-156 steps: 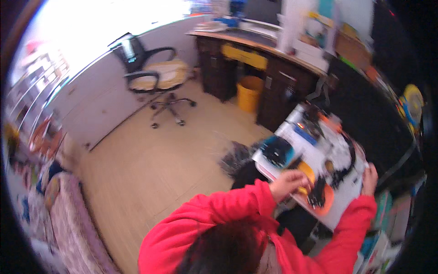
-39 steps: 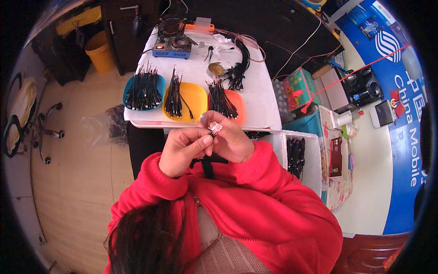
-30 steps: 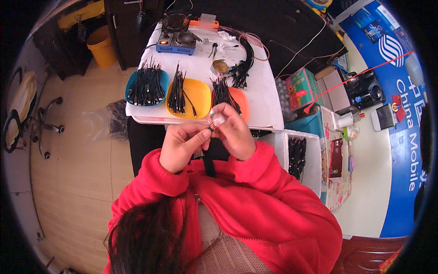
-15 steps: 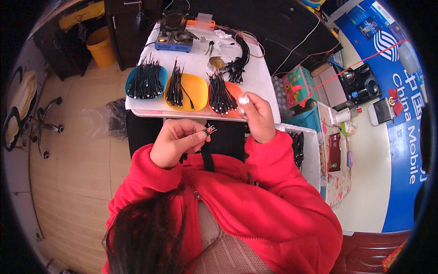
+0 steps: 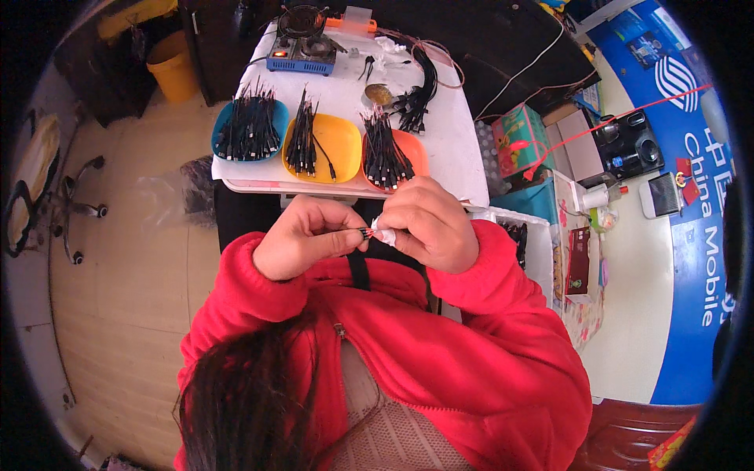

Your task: The person repeatedly picks up small black wires, applies solder to their ends using a soldering iron, and places the finished wires into a container. The process is repeated for multiple wires throughout the clip.

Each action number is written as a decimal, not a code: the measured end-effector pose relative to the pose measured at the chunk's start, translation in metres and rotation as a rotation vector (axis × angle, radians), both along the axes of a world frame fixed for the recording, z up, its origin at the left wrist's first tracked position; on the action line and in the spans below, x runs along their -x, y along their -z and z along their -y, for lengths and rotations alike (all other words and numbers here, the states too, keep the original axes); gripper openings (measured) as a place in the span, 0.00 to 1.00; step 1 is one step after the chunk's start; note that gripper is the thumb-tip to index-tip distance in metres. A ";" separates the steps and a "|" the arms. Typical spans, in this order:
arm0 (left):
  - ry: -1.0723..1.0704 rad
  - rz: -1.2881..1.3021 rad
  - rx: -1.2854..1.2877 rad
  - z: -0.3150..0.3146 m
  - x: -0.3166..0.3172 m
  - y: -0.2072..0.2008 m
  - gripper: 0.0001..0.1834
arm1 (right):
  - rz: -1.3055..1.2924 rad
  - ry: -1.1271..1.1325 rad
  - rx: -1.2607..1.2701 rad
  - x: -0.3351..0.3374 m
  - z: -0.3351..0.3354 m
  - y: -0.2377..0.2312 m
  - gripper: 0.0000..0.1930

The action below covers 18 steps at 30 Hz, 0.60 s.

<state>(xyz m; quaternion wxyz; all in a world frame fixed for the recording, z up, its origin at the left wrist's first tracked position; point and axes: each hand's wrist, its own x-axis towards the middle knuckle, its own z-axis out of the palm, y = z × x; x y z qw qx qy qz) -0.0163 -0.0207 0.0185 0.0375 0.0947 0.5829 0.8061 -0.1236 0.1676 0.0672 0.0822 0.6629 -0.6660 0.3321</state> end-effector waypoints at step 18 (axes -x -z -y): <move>-0.303 -0.159 0.229 -0.014 -0.003 0.003 0.03 | -0.217 0.143 0.085 -0.001 0.004 0.012 0.12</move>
